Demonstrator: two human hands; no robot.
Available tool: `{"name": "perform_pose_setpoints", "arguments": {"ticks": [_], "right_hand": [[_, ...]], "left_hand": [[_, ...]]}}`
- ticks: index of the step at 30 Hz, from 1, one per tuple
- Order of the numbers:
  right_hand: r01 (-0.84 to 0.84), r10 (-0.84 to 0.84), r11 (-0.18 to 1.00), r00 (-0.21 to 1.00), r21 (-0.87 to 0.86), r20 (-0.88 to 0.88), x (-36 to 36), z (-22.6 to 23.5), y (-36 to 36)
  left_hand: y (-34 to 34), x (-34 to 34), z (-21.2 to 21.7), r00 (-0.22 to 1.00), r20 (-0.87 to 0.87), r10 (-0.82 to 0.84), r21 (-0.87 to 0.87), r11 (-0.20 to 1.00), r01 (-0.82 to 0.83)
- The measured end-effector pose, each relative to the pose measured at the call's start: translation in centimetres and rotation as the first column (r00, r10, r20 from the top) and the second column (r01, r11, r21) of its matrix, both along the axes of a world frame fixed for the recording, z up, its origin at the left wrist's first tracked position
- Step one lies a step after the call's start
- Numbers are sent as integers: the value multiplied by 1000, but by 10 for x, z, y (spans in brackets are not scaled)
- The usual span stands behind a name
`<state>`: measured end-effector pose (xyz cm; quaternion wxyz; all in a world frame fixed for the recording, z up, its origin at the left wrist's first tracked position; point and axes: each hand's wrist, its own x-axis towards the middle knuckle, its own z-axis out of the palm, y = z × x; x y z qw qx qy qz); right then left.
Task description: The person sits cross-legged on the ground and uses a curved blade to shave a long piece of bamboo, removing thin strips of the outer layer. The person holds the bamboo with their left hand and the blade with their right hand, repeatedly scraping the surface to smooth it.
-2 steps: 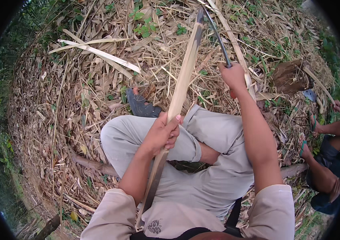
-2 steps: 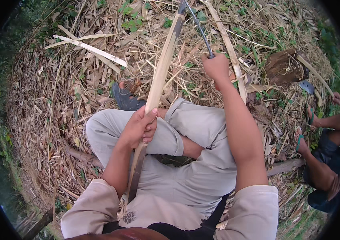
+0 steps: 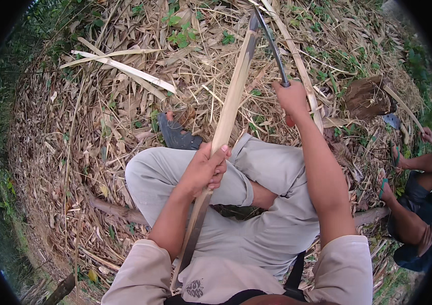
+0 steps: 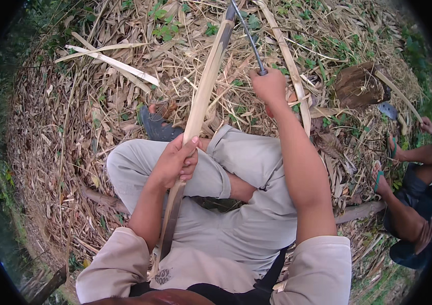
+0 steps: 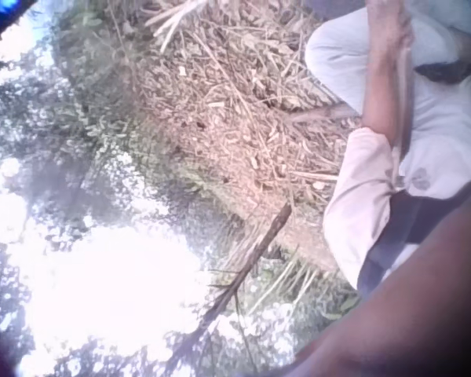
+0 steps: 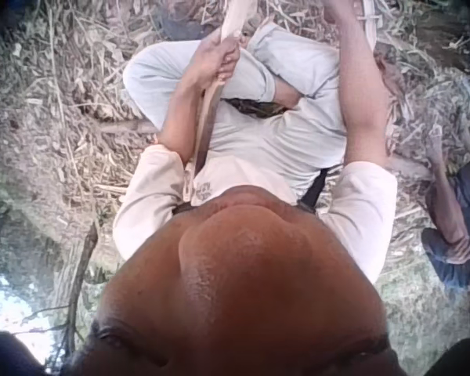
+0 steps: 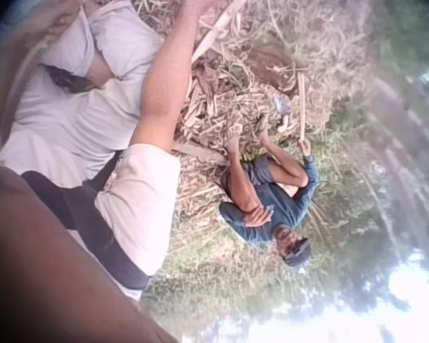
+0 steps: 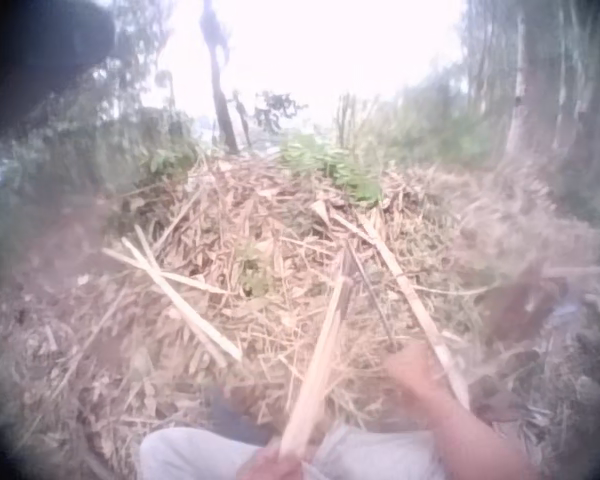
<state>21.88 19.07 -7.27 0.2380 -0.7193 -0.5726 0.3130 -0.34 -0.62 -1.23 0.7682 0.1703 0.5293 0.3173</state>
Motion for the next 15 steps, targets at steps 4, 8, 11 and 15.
{"name": "perform_pose_setpoints", "arguments": {"ticks": [4, 8, 11, 15], "right_hand": [[41, -68, 995, 943, -87, -327, -23, -2, -16], [-131, 130, 991, 984, 4, -122, -31, 7, -22], [-126, 111, 990, 971, -60, -211, -31, 2, -26], [-108, 90, 993, 957, -52, -275, -35, 9, -28]], "left_hand": [[2, 1, 4, 999, 28, 35, -30, 999, -34], [4, 3, 7, 999, 12, 38, -32, 999, -38], [5, 4, 3, 999, -11, 31, -54, 998, -32], [6, 6, 2, 1000, -14, 1, -5, 1000, -1]]}}
